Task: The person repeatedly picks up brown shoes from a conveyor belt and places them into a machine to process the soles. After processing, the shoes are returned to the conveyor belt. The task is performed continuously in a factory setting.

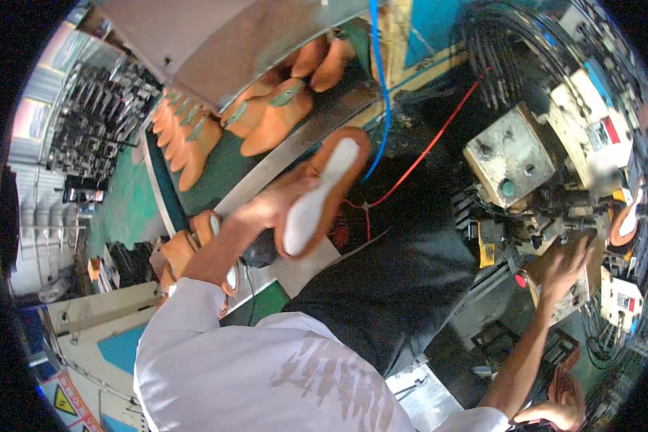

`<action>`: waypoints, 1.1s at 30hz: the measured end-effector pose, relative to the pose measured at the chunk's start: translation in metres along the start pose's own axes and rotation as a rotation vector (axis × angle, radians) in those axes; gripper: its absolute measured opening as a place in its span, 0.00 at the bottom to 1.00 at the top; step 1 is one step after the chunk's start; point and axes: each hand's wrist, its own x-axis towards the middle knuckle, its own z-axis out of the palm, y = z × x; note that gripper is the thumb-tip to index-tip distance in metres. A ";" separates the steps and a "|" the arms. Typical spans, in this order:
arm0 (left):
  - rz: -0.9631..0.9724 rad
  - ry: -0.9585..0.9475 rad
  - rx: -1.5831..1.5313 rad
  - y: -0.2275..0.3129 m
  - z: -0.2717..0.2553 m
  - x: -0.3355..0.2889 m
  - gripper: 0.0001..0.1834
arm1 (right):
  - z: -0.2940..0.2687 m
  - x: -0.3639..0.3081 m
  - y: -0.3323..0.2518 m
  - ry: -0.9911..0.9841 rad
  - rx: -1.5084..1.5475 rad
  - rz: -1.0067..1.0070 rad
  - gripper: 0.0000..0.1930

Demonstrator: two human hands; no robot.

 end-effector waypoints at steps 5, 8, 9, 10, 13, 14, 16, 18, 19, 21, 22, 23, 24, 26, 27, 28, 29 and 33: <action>0.109 0.512 0.665 0.046 -0.133 -0.079 0.48 | 0.031 -0.167 0.001 -0.334 0.193 0.192 0.29; 0.073 0.645 0.985 0.067 -0.187 -0.104 0.50 | 0.033 -0.255 0.017 -0.413 0.212 0.413 0.27; -0.012 0.714 1.084 0.073 -0.198 -0.112 0.50 | 0.031 -0.272 0.022 -0.439 0.172 0.389 0.27; -0.146 0.816 1.149 0.067 -0.206 -0.111 0.49 | 0.027 -0.284 0.028 -0.465 0.124 0.362 0.27; -0.314 0.922 1.425 -0.002 -0.265 -0.098 0.50 | 0.020 -0.277 0.010 -0.514 0.080 0.427 0.27; -0.288 0.926 1.594 -0.047 -0.305 -0.100 0.51 | 0.023 -0.271 -0.001 -0.533 0.090 0.465 0.27; -0.224 0.935 1.723 -0.104 -0.354 -0.103 0.53 | 0.028 -0.263 -0.005 -0.518 0.134 0.402 0.25; -0.133 0.928 1.648 -0.122 -0.362 -0.099 0.55 | 0.021 -0.258 -0.003 -0.462 0.145 0.340 0.24; -0.065 0.885 1.586 -0.126 -0.362 -0.100 0.53 | 0.020 -0.257 -0.005 -0.426 0.146 0.303 0.23; 0.062 0.847 1.536 -0.130 -0.380 -0.120 0.40 | 0.031 -0.258 -0.013 -0.414 0.176 0.245 0.22; 0.129 0.829 1.513 -0.124 -0.385 -0.130 0.34 | 0.039 -0.259 -0.020 -0.416 0.190 0.234 0.22; 0.083 0.842 1.536 -0.121 -0.387 -0.142 0.32 | 0.049 -0.262 -0.028 -0.420 0.208 0.222 0.22; 0.045 0.835 1.544 -0.117 -0.373 -0.138 0.29 | 0.047 -0.264 -0.033 -0.444 0.259 0.269 0.22; -0.108 0.795 1.531 -0.086 -0.332 -0.116 0.25 | 0.036 -0.268 -0.051 -0.475 0.365 0.380 0.23; -0.223 0.753 1.510 -0.059 -0.296 -0.095 0.24 | 0.023 -0.274 -0.058 -0.461 0.366 0.430 0.22; -0.339 0.715 1.497 -0.031 -0.263 -0.078 0.24 | 0.011 -0.280 -0.065 -0.445 0.376 0.484 0.21; -0.119 0.685 1.538 -0.016 -0.231 -0.064 0.23 | 0.003 -0.284 -0.074 -0.431 0.386 0.544 0.21; 0.608 0.283 1.347 0.011 -0.070 -0.009 0.18 | -0.059 -0.280 -0.116 -0.300 0.351 0.860 0.20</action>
